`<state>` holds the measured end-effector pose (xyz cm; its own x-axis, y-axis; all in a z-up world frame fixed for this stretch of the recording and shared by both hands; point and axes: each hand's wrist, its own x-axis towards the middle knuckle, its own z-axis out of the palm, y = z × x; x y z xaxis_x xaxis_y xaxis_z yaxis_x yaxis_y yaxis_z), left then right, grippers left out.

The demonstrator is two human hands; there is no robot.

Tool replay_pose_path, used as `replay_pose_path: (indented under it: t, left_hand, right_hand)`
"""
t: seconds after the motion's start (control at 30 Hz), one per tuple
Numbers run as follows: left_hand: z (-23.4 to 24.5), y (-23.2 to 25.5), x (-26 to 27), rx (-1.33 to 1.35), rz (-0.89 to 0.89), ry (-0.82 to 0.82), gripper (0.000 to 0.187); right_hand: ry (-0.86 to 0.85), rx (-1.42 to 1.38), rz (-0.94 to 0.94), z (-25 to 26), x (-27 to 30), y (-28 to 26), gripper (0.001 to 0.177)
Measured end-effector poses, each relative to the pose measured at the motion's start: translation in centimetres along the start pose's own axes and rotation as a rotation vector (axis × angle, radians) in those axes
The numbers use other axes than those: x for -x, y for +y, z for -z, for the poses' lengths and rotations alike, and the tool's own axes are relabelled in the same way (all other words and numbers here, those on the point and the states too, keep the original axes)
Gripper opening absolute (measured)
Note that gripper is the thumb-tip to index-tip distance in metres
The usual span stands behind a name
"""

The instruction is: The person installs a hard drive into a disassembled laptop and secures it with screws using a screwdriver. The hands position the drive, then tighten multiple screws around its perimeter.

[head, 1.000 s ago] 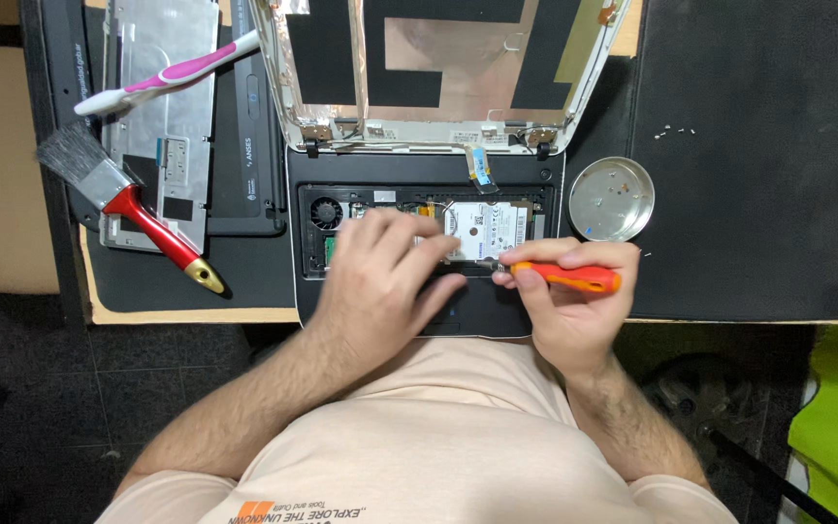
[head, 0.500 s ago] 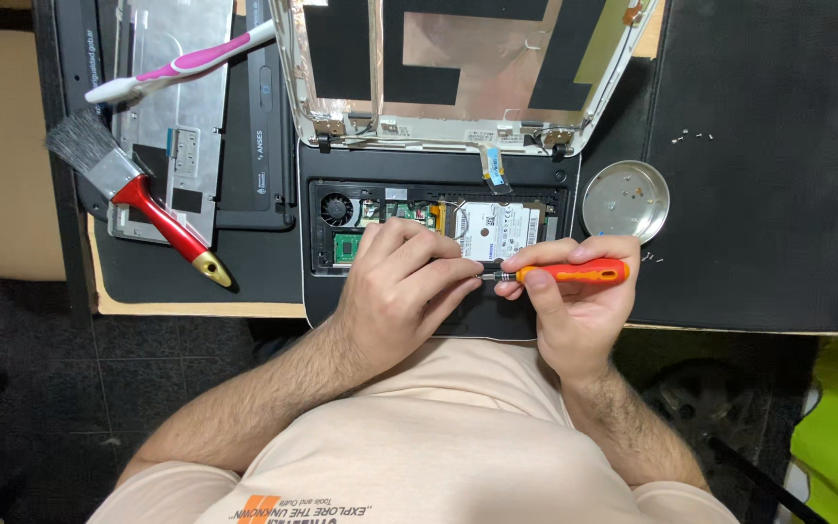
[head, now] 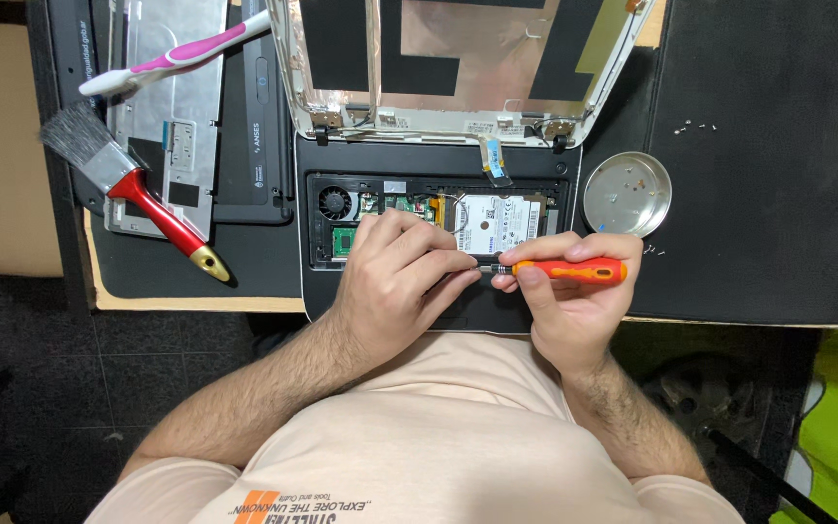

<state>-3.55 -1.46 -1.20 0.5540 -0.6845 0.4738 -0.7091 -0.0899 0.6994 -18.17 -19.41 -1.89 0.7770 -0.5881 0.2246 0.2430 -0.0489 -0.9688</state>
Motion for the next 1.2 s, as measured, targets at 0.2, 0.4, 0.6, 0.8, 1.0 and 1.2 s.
replay_pose_path:
  t: [0.2, 0.4, 0.6, 0.8, 1.0, 1.2]
  left_hand:
    - [0.0, 0.0, -0.1, -0.012, -0.001, -0.006, 0.007]
    - [0.0, 0.1, 0.0, -0.029, -0.001, -0.008, 0.007]
    - [0.2, 0.1, 0.0, -0.038, 0.007, -0.018, 0.015]
    - [0.2, 0.3, 0.1, -0.06, -0.006, -0.07, 0.031]
    - [-0.3, 3.0, -2.7, -0.346, -0.16, -0.368, 0.069]
    - [-4.0, 3.7, -4.6, -0.451, -0.199, -0.41, 0.097]
  right_hand:
    - [-0.004, 0.014, 0.039, -0.1, 0.4, -0.1, 0.05]
    - [-0.016, 0.038, 0.038, -0.4, 0.1, -0.6, 0.05]
    - [0.027, 0.033, 0.056, -0.2, 0.0, -0.2, 0.052]
    - [0.134, 0.206, 0.152, 5.0, -2.6, -0.4, 0.053]
    - [0.061, 0.259, 0.218, 8.1, -6.1, 0.1, 0.042]
    - [-0.051, 0.316, 0.253, 8.0, -6.3, 1.0, 0.034]
